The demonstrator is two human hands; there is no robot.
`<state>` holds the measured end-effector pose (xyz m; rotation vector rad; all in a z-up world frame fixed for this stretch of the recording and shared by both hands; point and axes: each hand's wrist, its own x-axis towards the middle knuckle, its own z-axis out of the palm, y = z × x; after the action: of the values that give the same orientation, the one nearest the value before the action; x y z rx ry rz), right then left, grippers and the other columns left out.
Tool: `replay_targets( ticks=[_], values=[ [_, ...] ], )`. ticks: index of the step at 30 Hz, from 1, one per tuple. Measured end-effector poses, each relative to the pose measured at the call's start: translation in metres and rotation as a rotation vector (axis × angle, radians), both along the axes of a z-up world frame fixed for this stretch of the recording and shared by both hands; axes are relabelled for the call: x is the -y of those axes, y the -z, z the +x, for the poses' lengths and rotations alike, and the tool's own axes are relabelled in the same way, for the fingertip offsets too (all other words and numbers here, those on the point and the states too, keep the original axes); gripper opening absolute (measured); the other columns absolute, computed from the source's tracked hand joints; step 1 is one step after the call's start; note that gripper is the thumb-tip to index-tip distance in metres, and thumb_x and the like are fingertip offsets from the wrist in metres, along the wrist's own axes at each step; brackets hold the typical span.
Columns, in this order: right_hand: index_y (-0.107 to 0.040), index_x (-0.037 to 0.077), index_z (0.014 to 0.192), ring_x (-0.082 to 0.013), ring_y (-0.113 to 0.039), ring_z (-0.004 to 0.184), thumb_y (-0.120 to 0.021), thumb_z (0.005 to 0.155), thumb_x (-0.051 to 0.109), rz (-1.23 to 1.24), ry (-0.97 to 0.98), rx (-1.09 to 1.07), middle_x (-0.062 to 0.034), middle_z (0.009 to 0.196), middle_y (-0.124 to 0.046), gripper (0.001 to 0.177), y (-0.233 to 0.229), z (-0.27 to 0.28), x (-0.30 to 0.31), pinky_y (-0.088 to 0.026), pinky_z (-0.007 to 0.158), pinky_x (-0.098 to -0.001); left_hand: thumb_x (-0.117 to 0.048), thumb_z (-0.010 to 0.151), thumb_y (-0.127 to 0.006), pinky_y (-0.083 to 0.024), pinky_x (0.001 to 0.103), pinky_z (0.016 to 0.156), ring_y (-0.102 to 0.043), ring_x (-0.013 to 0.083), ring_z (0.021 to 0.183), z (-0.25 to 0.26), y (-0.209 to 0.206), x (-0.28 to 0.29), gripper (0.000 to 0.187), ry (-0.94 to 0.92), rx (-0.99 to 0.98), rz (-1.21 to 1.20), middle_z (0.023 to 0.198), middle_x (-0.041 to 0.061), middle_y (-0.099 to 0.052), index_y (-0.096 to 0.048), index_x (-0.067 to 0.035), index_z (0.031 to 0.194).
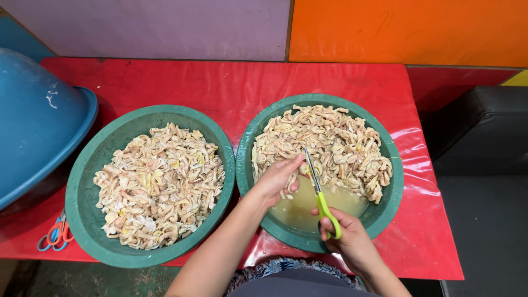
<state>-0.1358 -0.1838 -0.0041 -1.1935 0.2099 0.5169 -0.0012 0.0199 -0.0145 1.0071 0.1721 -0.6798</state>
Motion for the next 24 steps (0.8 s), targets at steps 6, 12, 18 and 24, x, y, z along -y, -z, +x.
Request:
replay_targets(
  ticks=[6, 12, 18, 24],
  values=[
    [-0.066, 0.001, 0.122, -0.0074, -0.036, 0.047, -0.054, 0.093, 0.04, 0.285, 0.002, -0.1, -0.0055, 0.071, -0.063, 0.05, -0.014, -0.006, 0.009, -0.026, 0.044, -0.0239, -0.021, 0.09, -0.079, -0.029, 0.021, 0.041, -0.05, 0.0049, 0.05, 0.011, 0.009, -0.005, 0.019, 0.086, 0.131, 0.138, 0.07, -0.003, -0.061, -0.068, -0.007, 0.097],
    [-0.072, 0.004, 0.121, -0.0066, -0.03, 0.045, -0.065, 0.091, 0.03, -0.223, -0.068, -0.16, -0.0009, 0.067, -0.059, 0.041, -0.027, -0.015, 0.023, -0.021, 0.042, -0.0239, -0.016, 0.087, -0.08, -0.037, 0.019, 0.05, -0.052, 0.0053, 0.053, 0.013, 0.012, -0.016, 0.013, -0.082, 0.328, 0.237, 0.075, -0.002, -0.066, -0.072, -0.007, 0.091],
    [-0.072, 0.006, 0.12, -0.006, -0.047, 0.062, -0.075, 0.087, 0.025, -0.415, -0.152, -0.075, 0.0029, 0.073, -0.06, 0.038, -0.026, -0.013, 0.018, -0.035, 0.053, -0.0233, -0.022, 0.09, -0.076, -0.029, 0.021, 0.045, -0.05, 0.0038, 0.052, 0.008, -0.002, -0.012, 0.017, -0.075, 0.216, 0.186, 0.073, -0.005, -0.062, -0.069, -0.009, 0.099],
    [-0.074, 0.005, 0.121, -0.0033, -0.058, 0.08, -0.077, 0.084, 0.024, -0.515, -0.23, 0.067, 0.007, 0.086, -0.071, 0.042, -0.031, -0.015, 0.016, -0.048, 0.074, -0.0227, -0.025, 0.094, -0.072, -0.033, 0.021, 0.047, -0.052, 0.0035, 0.055, 0.007, -0.014, -0.014, 0.015, -0.053, 0.149, 0.142, 0.075, -0.007, -0.062, -0.066, -0.013, 0.101]
  ],
)
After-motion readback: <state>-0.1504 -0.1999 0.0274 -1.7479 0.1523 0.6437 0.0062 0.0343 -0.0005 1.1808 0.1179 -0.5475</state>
